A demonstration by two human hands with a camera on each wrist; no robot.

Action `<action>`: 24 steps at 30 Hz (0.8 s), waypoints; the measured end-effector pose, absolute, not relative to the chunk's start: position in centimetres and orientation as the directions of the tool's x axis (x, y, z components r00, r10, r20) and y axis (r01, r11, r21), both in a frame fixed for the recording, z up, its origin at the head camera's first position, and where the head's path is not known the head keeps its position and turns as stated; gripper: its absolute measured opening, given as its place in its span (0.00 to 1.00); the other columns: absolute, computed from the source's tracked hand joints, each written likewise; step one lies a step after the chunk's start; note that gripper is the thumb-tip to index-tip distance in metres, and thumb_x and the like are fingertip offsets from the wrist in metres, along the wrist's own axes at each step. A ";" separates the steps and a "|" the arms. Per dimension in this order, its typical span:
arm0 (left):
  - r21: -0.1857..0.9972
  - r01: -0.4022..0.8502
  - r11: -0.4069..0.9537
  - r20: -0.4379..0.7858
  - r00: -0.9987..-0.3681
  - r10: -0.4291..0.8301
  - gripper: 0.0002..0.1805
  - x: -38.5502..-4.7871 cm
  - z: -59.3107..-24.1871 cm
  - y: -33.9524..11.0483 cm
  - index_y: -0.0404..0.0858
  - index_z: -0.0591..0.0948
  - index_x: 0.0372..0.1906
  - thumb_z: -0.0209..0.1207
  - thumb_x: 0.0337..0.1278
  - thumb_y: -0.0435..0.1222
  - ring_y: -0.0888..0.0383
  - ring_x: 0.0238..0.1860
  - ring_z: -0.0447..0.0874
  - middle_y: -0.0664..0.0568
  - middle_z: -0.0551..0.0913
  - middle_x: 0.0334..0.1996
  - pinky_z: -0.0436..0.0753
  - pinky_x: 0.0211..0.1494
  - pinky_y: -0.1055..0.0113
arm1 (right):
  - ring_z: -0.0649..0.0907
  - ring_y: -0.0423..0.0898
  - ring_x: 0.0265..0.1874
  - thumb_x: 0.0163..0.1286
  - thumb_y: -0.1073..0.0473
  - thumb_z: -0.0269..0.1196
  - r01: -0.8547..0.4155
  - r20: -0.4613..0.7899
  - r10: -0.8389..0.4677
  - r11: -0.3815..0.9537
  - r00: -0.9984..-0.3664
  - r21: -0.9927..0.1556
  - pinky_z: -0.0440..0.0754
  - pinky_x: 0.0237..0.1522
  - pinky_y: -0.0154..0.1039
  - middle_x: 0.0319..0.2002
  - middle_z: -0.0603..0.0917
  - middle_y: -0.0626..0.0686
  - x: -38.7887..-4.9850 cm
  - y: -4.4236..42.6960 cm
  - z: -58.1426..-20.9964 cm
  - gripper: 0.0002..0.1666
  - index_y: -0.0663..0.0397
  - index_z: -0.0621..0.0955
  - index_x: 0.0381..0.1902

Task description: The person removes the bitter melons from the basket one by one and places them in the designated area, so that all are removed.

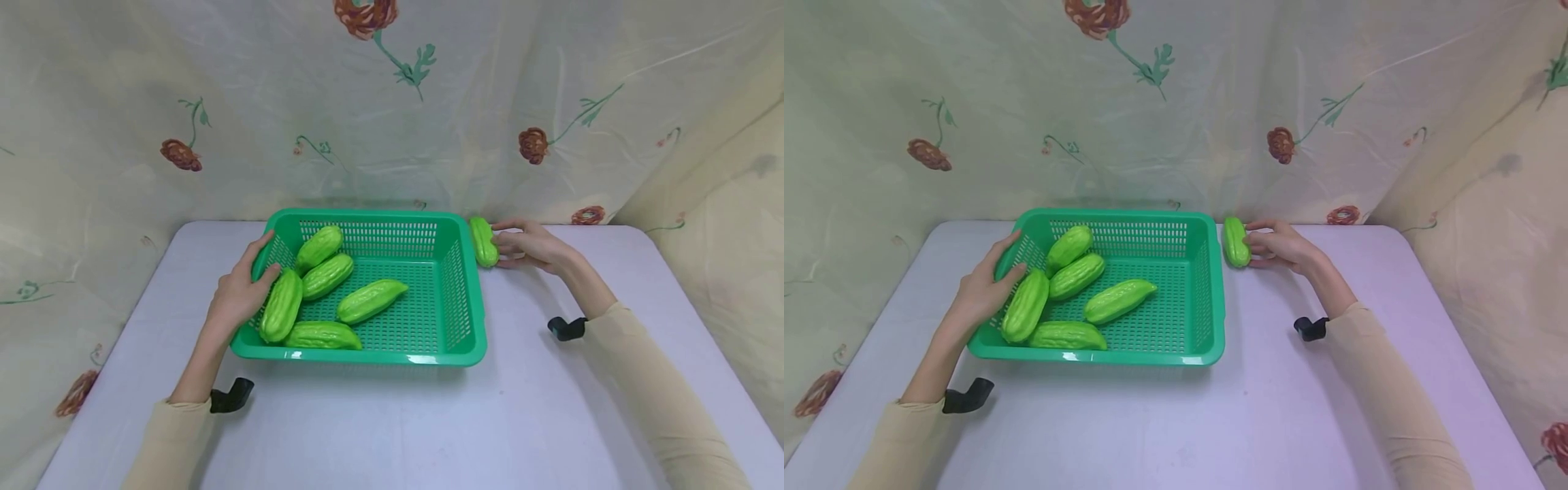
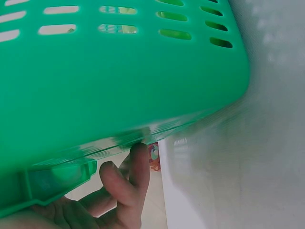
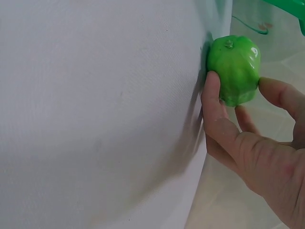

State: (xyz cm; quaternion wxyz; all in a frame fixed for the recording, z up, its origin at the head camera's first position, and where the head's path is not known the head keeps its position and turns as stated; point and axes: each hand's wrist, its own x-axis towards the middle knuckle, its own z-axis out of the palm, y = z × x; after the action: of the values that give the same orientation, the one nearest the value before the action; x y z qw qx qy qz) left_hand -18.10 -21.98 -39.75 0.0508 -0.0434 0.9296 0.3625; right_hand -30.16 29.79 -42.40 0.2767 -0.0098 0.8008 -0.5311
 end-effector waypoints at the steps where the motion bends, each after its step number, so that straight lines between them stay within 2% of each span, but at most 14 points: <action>1: 0.670 -0.117 0.734 -0.125 -0.991 -0.044 0.36 -18.1 -39.7 -22.0 0.63 0.50 0.89 0.48 0.86 0.49 0.17 0.70 0.70 0.32 0.61 0.84 0.74 0.62 0.24 | 0.84 0.44 0.59 0.87 0.52 0.54 0.277 -0.432 -0.314 0.435 -0.845 -0.857 0.89 0.61 0.45 0.79 0.65 0.68 -30.1 29.8 -42.4 0.42 0.63 0.53 0.86; 9: 0.672 -0.115 0.732 -0.124 -0.991 -0.042 0.36 -18.0 -39.7 -22.0 0.63 0.50 0.89 0.48 0.86 0.49 0.19 0.71 0.70 0.32 0.61 0.84 0.75 0.62 0.25 | 0.84 0.43 0.57 0.87 0.50 0.55 0.284 -0.432 -0.313 0.420 -0.846 -0.862 0.89 0.60 0.43 0.74 0.69 0.66 -29.7 30.1 -42.2 0.42 0.63 0.53 0.86; 14: 0.668 -0.114 0.736 -0.125 -0.991 -0.040 0.36 -18.0 -39.8 -22.0 0.63 0.50 0.89 0.48 0.86 0.49 0.20 0.68 0.73 0.31 0.61 0.84 0.77 0.59 0.28 | 0.77 0.57 0.70 0.88 0.49 0.53 0.250 -0.408 -0.294 0.453 -0.865 -0.856 0.89 0.60 0.41 0.79 0.64 0.69 -29.4 30.2 -41.8 0.41 0.63 0.53 0.85; 17: 0.671 -0.119 0.732 -0.136 -0.990 -0.035 0.36 -18.0 -39.8 -22.0 0.64 0.49 0.89 0.47 0.86 0.49 0.20 0.68 0.73 0.32 0.60 0.84 0.77 0.59 0.27 | 0.68 0.66 0.78 0.88 0.50 0.50 0.197 -0.360 -0.267 0.489 -0.894 -0.850 0.84 0.69 0.49 0.83 0.59 0.69 -29.3 30.1 -41.4 0.39 0.64 0.54 0.85; 19: 0.675 -0.117 0.729 -0.143 -0.989 -0.026 0.36 -18.0 -39.8 -22.0 0.64 0.47 0.89 0.45 0.87 0.48 0.19 0.69 0.72 0.32 0.59 0.84 0.76 0.60 0.25 | 0.66 0.68 0.80 0.88 0.50 0.49 0.158 -0.316 -0.244 0.505 -0.917 -0.848 0.78 0.75 0.57 0.83 0.58 0.69 -29.4 29.7 -40.9 0.37 0.64 0.56 0.84; 21: 0.678 -0.114 0.726 -0.150 -0.989 -0.015 0.36 -18.1 -39.8 -22.0 0.63 0.46 0.89 0.44 0.88 0.47 0.18 0.68 0.73 0.32 0.59 0.85 0.76 0.60 0.25 | 0.65 0.68 0.81 0.89 0.50 0.48 0.120 -0.270 -0.227 0.513 -0.936 -0.850 0.73 0.77 0.63 0.84 0.59 0.69 -29.5 29.4 -40.3 0.37 0.64 0.57 0.84; 24: 0.678 -0.111 0.726 -0.162 -0.987 0.001 0.35 -18.2 -39.8 -22.0 0.62 0.45 0.89 0.42 0.89 0.46 0.17 0.69 0.71 0.32 0.57 0.85 0.74 0.62 0.23 | 0.69 0.67 0.79 0.88 0.50 0.50 0.059 -0.203 -0.211 0.542 -0.956 -0.839 0.74 0.75 0.64 0.83 0.61 0.70 -29.6 28.5 -39.2 0.36 0.63 0.60 0.83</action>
State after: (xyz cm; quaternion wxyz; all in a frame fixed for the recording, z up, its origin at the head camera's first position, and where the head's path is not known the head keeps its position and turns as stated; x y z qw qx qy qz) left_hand -18.18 -21.96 -39.79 0.0758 -0.0297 0.9260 0.3687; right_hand -29.59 28.54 -39.21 0.1414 -0.0436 0.8665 -0.4768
